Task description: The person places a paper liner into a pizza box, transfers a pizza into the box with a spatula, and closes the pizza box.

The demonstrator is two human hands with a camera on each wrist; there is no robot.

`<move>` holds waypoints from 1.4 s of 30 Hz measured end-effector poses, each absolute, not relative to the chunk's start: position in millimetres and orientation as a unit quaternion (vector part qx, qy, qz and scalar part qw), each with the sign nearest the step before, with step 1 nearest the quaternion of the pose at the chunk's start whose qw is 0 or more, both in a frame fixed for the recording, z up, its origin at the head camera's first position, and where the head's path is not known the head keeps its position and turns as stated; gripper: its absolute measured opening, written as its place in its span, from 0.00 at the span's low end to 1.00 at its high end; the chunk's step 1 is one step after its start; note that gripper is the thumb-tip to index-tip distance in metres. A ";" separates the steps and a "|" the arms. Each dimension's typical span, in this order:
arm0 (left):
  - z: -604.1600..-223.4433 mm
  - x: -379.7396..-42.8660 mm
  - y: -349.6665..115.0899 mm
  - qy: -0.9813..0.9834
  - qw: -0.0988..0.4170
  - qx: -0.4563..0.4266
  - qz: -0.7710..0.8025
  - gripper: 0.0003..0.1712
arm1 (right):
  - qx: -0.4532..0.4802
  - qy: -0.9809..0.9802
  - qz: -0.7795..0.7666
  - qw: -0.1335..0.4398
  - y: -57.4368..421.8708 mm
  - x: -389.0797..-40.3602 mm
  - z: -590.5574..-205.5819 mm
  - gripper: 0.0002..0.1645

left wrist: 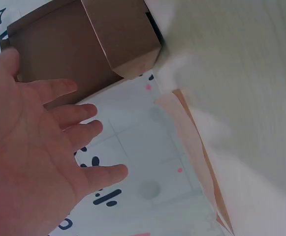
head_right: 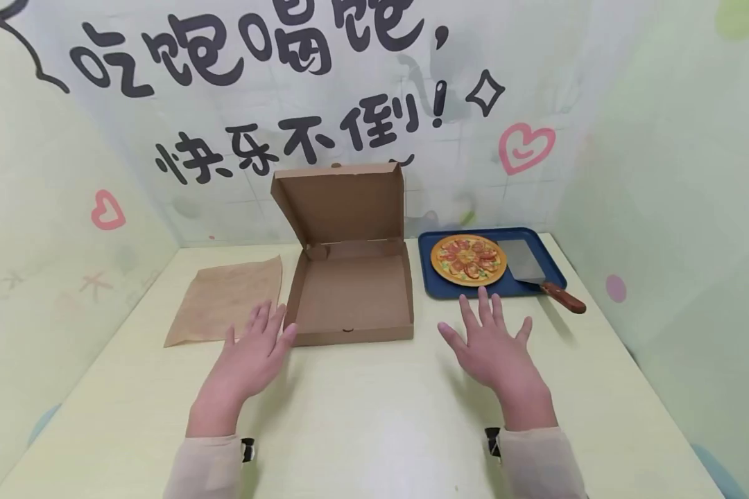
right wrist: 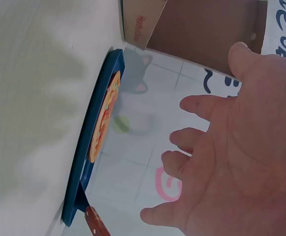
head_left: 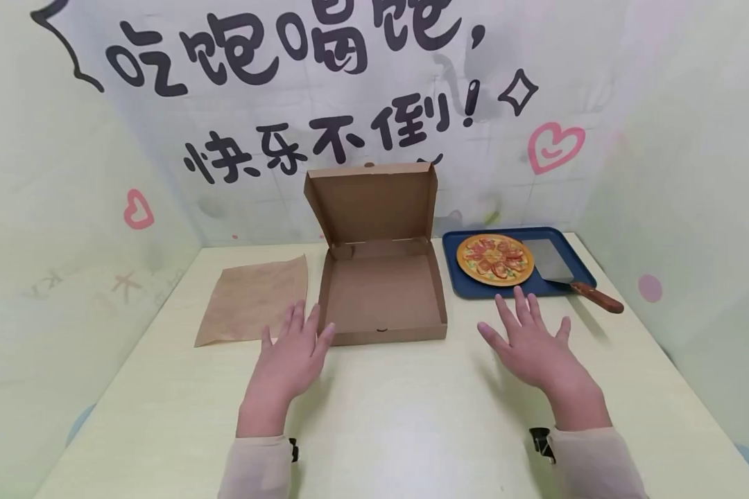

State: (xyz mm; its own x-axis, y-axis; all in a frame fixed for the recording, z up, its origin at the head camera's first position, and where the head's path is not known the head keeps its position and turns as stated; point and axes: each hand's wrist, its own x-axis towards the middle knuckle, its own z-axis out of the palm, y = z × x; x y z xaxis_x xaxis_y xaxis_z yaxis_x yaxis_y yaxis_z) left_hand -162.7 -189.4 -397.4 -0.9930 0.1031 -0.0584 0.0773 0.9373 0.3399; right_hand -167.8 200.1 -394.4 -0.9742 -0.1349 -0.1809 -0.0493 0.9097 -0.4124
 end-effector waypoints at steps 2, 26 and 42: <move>-396.8 -162.2 -194.6 0.983 0.045 0.038 0.173 0.40 | -0.048 0.971 -0.207 0.113 196.4 -166.9 -395.3 0.56; -421.8 -215.9 -234.0 0.996 0.047 0.070 0.042 0.07 | -0.093 0.956 -0.169 0.222 139.7 -151.1 -397.3 0.46; -421.8 -220.7 -219.6 0.996 -0.027 0.076 -0.043 0.07 | -0.100 0.952 -0.180 0.227 138.5 -146.3 -393.0 0.46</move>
